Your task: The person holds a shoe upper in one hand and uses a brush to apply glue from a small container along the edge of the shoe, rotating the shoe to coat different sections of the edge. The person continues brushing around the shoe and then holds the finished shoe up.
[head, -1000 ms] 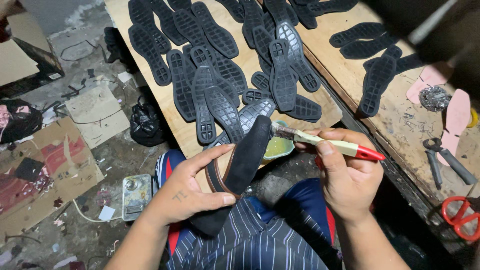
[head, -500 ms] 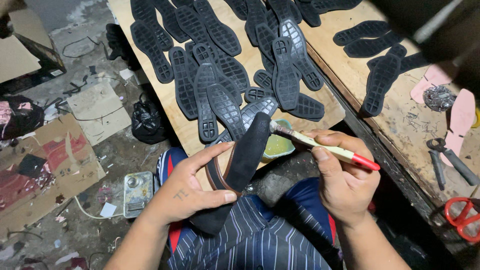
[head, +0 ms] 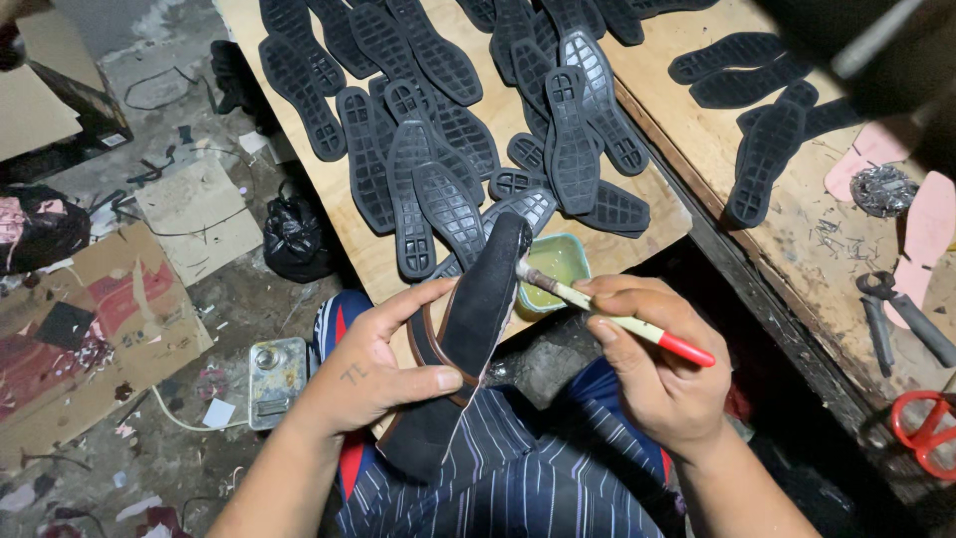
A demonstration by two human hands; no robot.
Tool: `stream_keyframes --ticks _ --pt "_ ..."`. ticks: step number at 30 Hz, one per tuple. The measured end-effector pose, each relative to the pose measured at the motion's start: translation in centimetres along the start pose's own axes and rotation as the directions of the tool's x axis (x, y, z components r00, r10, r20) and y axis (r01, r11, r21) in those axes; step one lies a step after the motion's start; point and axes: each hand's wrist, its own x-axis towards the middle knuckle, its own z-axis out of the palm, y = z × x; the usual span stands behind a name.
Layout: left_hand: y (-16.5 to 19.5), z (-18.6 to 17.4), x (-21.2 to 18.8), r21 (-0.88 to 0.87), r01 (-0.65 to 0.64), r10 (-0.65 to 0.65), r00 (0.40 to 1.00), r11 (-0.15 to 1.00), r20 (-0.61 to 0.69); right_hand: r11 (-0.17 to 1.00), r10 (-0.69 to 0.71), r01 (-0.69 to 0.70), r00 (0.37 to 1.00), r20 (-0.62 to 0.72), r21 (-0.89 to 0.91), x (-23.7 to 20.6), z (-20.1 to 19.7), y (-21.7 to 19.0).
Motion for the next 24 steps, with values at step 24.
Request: stream_keyframes --ticks 24 --pt "-0.13 0.12 0.02 0.027 0.019 -0.019 1.0 0.999 -0.011 0.998 -0.029 0.025 0.996 -0.079 -0.059 0.21 0.32 0.4"
